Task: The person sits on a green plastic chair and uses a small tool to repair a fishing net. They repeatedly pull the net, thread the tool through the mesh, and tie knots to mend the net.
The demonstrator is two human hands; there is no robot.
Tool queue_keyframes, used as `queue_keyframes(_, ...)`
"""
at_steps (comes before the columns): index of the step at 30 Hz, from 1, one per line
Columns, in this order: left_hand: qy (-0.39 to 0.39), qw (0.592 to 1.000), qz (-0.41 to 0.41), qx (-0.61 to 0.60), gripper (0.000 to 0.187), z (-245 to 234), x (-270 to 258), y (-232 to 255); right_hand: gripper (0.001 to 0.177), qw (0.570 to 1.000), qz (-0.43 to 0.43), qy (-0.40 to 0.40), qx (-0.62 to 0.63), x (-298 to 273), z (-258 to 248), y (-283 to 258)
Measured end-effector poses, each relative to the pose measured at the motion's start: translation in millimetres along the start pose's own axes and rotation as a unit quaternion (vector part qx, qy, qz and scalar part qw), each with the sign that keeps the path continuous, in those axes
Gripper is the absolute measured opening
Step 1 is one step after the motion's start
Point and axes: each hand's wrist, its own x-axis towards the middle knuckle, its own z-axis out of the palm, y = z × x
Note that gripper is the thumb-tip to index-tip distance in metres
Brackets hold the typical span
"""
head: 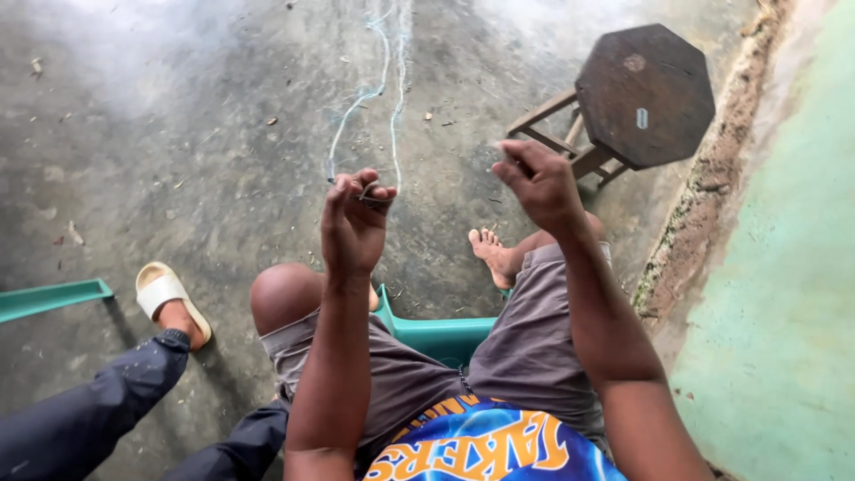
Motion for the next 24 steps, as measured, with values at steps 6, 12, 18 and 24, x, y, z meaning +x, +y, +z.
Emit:
queue_keyframes(6, -0.023, 0.985, -0.100, -0.139, 0.023, -11.4, -11.1, -11.0, 0.023, 0.734, 0.336, 0.012, 0.590, 1.0, 66.3, -9.9)
queue_keyframes(12, -0.044, 0.981, -0.146, -0.119, 0.004, -17.1, -14.3, -37.6, 0.029, 0.488, 0.282, -0.043, 0.825, 7.4, 73.2, -31.7)
queue_keyframes(18, 0.018, 0.990, -0.134, -0.045, 0.010, -19.8, 0.0, -44.8, 0.035, 0.491, 0.162, 0.007, 0.856, -26.6, 62.8, 4.6)
queue_keyframes(24, 0.050, 0.991, -0.118, -0.028, 0.005, -12.2, 1.7, -55.5, 0.031, 0.503, 0.170, 0.023, 0.847, -43.6, 60.0, 9.2)
